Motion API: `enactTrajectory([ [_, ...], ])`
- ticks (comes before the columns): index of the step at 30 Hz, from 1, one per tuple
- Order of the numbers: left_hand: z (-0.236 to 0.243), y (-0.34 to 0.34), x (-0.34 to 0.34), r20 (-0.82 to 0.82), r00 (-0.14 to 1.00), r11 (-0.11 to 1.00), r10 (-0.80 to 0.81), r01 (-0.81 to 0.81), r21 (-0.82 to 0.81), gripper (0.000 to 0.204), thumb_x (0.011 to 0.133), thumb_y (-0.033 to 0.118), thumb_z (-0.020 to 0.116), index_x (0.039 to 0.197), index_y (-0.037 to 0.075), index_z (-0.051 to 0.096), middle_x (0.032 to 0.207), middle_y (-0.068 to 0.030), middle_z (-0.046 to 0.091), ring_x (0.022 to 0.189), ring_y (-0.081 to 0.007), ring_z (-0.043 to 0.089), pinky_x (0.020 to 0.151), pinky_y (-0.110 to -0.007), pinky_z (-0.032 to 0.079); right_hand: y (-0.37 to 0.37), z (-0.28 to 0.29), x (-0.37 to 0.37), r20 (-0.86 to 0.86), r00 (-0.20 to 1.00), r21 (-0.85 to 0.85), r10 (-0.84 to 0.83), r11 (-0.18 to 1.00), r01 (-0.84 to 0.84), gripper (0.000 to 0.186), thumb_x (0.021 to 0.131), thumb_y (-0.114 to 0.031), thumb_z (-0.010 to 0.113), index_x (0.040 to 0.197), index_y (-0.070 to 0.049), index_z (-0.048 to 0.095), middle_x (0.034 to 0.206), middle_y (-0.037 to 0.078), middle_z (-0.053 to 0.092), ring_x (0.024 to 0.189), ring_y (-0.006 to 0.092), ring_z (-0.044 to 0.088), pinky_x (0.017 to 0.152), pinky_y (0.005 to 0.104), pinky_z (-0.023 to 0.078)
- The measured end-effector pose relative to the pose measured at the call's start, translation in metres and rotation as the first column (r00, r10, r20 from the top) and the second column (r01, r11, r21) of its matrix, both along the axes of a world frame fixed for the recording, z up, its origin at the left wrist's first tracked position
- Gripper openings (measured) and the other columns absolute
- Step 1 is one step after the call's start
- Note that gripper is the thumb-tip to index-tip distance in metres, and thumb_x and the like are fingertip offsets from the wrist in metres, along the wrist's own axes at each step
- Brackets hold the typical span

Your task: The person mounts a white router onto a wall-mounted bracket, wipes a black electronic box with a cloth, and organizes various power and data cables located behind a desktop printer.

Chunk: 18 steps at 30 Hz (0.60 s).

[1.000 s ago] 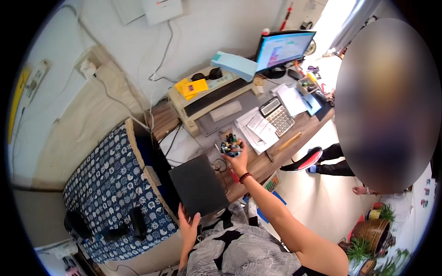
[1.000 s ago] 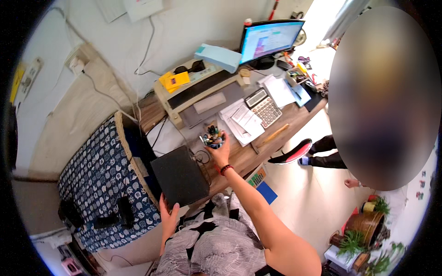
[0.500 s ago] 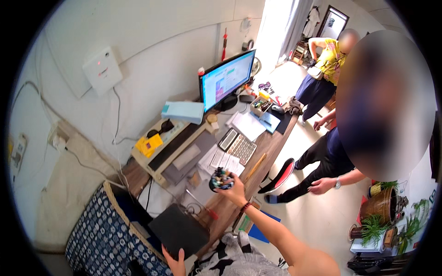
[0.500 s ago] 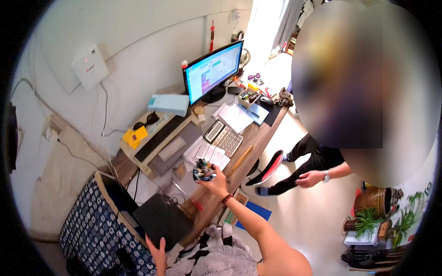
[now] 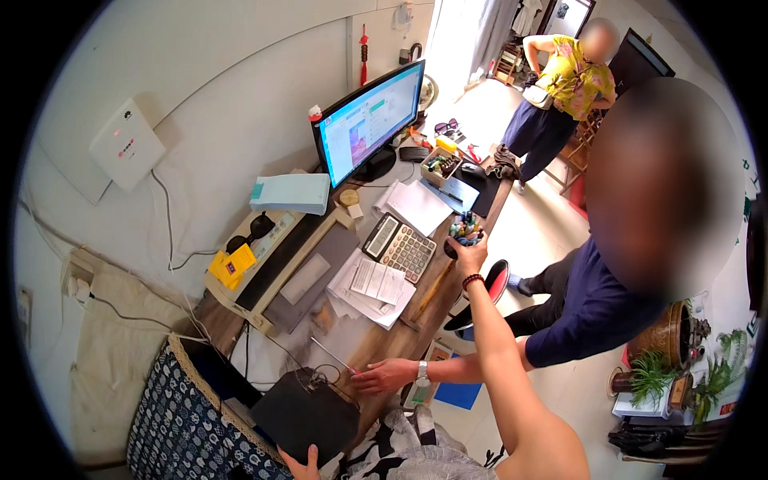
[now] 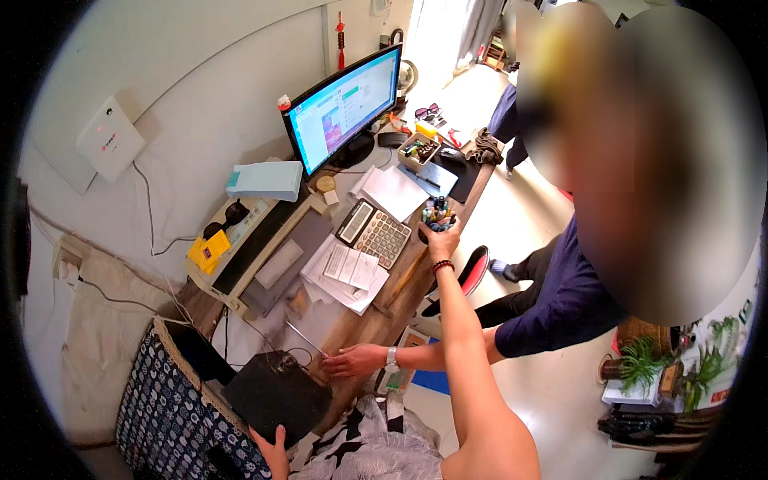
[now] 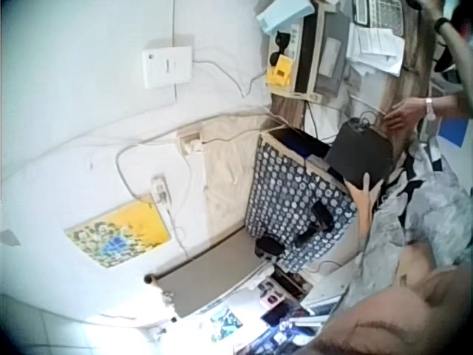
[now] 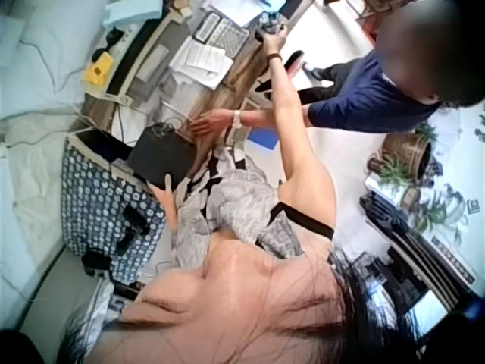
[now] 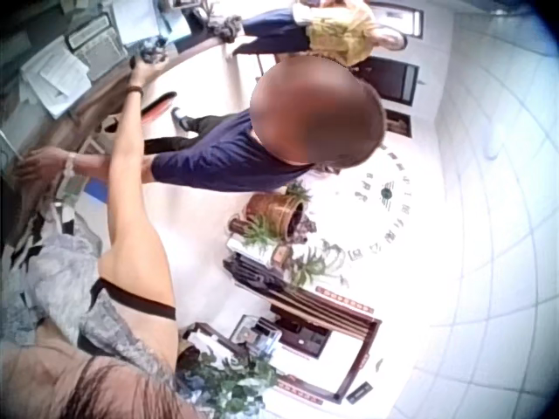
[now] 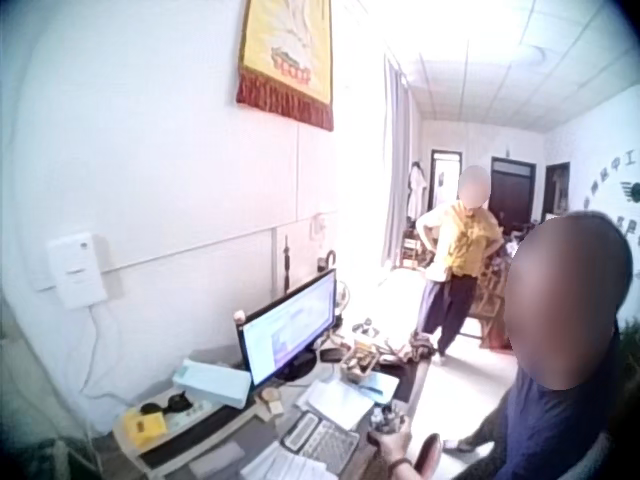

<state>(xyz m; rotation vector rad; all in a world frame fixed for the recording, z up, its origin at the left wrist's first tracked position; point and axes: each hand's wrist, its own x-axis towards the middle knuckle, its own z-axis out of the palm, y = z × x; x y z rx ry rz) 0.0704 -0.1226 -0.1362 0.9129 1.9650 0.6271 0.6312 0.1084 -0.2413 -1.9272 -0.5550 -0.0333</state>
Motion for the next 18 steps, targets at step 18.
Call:
enactTrajectory([
  [18, 0.001, 0.005, 0.006, 0.005, 0.984, 0.979, -0.176, 0.175, 0.103, 0.092, 0.082, 0.038, 0.073, 0.144, -0.007, 0.022, 0.143, -0.0291, 0.032, 0.128, -0.0366, 0.037, 0.104, -0.042, 0.034, -0.007, -0.062, 0.091, -0.077, 0.996, 0.185, -0.042, 0.981, 0.056, 0.111, 0.054, -0.037, 0.092, 0.137, 0.004, 0.029, 0.133, 0.024, 0.046, 0.124, 0.0346, 0.046, 0.106, 0.0376, 0.036],
])
